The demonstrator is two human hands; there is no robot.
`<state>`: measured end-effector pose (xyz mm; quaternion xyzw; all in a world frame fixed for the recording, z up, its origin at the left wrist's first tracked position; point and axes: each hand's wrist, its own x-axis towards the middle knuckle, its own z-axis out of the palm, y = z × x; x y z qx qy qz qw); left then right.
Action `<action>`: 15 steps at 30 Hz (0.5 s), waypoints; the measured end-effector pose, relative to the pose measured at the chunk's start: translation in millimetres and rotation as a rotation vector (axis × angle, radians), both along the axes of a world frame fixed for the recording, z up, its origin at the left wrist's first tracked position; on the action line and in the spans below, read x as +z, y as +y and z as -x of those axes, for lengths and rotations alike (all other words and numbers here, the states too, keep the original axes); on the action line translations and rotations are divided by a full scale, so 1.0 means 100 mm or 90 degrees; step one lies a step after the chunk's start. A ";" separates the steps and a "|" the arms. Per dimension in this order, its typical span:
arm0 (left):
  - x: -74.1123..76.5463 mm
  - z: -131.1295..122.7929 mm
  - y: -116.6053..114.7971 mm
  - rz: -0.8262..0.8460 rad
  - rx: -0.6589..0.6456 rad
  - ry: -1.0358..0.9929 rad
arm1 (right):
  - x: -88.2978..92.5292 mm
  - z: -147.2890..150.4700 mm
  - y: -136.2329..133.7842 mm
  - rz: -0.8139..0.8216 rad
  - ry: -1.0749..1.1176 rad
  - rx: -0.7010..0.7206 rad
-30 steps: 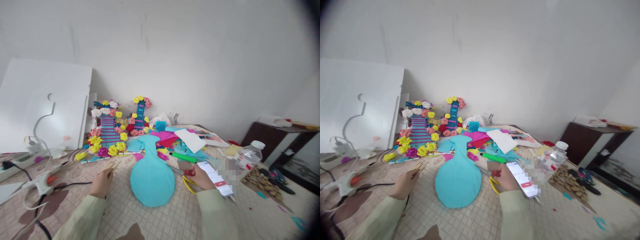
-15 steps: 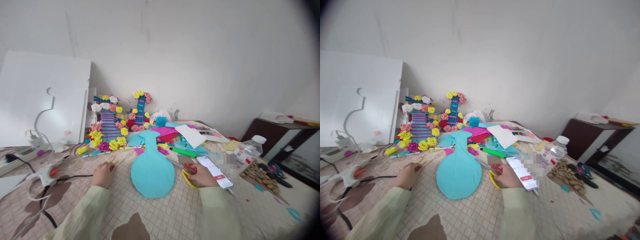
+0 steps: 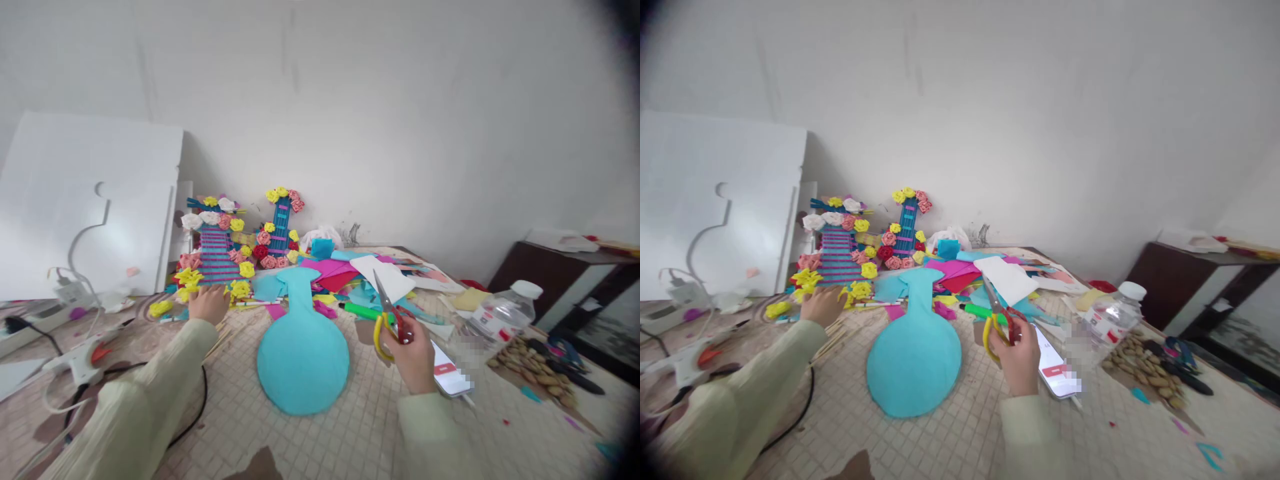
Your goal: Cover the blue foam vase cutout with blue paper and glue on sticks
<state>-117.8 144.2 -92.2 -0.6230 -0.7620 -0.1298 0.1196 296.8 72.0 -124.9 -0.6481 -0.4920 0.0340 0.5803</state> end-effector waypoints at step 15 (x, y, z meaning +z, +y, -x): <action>-0.03 0.19 0.46 0.024 -0.005 0.003 | 0.00 0.10 0.01 -0.019 -0.033 0.064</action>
